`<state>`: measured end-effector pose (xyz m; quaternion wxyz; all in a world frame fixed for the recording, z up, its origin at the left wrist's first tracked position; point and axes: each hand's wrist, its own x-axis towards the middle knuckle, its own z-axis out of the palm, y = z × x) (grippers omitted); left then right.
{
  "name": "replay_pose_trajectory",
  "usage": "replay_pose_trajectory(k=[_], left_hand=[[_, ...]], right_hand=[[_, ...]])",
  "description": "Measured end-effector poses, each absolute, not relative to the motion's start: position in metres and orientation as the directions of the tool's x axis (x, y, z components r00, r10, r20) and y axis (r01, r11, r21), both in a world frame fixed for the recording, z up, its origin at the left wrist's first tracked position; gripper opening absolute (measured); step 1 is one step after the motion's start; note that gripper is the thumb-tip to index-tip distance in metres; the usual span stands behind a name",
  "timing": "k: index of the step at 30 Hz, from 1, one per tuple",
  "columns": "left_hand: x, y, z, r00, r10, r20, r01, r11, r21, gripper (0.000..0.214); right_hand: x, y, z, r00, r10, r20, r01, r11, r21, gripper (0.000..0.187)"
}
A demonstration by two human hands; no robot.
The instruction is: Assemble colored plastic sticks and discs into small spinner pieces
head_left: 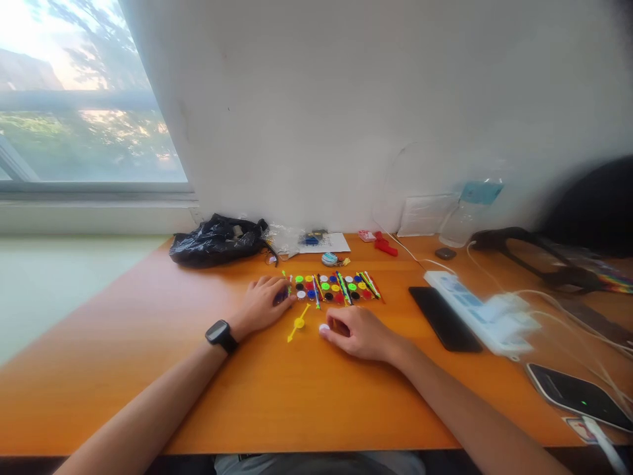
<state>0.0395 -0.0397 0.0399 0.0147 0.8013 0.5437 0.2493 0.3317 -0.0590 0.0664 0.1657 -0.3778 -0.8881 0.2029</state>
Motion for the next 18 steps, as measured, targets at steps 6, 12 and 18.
replay_pose_trajectory(k=[6, 12, 18], left_hand=[[0.0426, -0.0419, 0.0463, 0.247, 0.884, 0.397, 0.864, -0.386, 0.322, 0.031], [0.0450, -0.0419, 0.0456, 0.251, 0.856, 0.452, 0.849, -0.419, 0.322, 0.027], [0.0476, -0.0412, 0.0457, 0.268, 0.835, 0.480, 0.834, -0.451, 0.319, 0.024]], right_hand=[[0.3315, -0.0595, 0.0672, -0.658, 0.742, 0.131, 0.608, 0.626, -0.488, 0.031], [0.3320, -0.0595, 0.0676, -0.660, 0.739, 0.135, 0.603, 0.629, -0.491, 0.030], [0.3318, -0.0588, 0.0676, -0.658, 0.743, 0.127, 0.611, 0.624, -0.488, 0.030]])
